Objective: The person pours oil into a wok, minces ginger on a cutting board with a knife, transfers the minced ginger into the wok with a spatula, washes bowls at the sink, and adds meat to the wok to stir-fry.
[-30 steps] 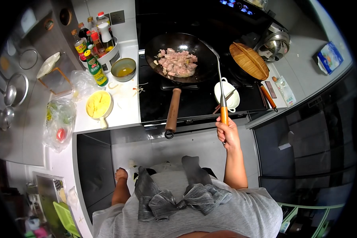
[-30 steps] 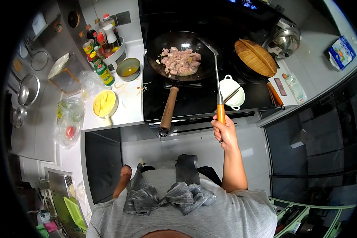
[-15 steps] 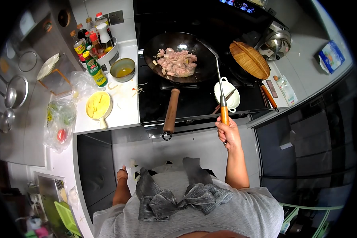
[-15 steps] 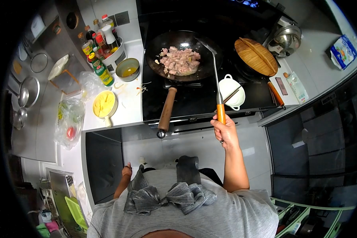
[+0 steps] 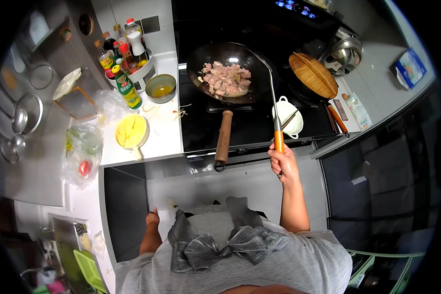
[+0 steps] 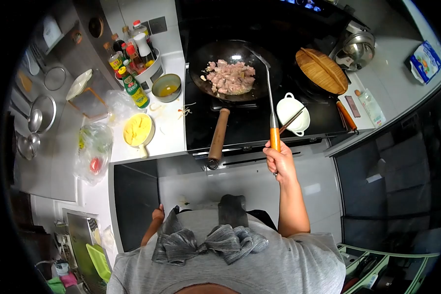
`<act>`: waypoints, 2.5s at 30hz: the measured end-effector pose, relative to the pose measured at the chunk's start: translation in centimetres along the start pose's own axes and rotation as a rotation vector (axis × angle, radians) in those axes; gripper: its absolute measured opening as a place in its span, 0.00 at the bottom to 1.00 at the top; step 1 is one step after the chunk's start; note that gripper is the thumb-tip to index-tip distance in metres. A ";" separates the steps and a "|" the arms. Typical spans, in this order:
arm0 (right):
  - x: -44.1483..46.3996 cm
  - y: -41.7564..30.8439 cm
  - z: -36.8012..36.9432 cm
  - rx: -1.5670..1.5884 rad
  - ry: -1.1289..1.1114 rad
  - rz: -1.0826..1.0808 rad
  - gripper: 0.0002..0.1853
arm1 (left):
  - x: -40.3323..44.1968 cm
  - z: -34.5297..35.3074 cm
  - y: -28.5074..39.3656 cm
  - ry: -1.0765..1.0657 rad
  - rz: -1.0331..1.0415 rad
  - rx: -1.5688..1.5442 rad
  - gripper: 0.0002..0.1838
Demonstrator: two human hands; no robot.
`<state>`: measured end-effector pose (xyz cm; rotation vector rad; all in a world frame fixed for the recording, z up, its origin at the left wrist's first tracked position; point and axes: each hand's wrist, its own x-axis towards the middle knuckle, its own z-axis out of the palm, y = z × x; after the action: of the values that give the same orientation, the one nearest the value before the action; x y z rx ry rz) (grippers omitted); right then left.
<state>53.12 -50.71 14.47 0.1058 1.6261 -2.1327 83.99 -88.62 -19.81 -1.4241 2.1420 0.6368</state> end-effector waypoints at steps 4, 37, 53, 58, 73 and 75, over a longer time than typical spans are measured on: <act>-1.1 -0.5 1.7 0.009 0.044 -0.012 0.08 | 1.2 -1.7 -1.3 0.016 -0.016 0.003 0.33; 0.1 -1.4 0.3 -0.365 0.207 -0.334 0.24 | -0.2 0.3 4.2 0.017 0.188 -0.067 0.26; 2.0 -1.1 1.3 -0.306 0.146 -0.324 0.26 | -0.7 3.1 -4.3 -0.083 0.007 -0.059 0.26; 2.0 -1.0 1.5 -0.305 0.137 -0.328 0.27 | -0.1 2.5 -2.0 -0.061 0.061 -0.078 0.26; 1.8 -1.3 0.7 -0.294 0.176 -0.333 0.28 | 2.0 3.5 -0.2 -0.070 0.177 0.087 0.25; 1.8 -1.3 0.6 -0.292 0.176 -0.337 0.28 | 1.4 3.5 -0.5 -0.078 0.149 0.042 0.25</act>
<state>51.09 -51.59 15.18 -0.0804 2.1724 -2.1404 84.48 -87.66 -23.43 -1.2061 2.2003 0.6863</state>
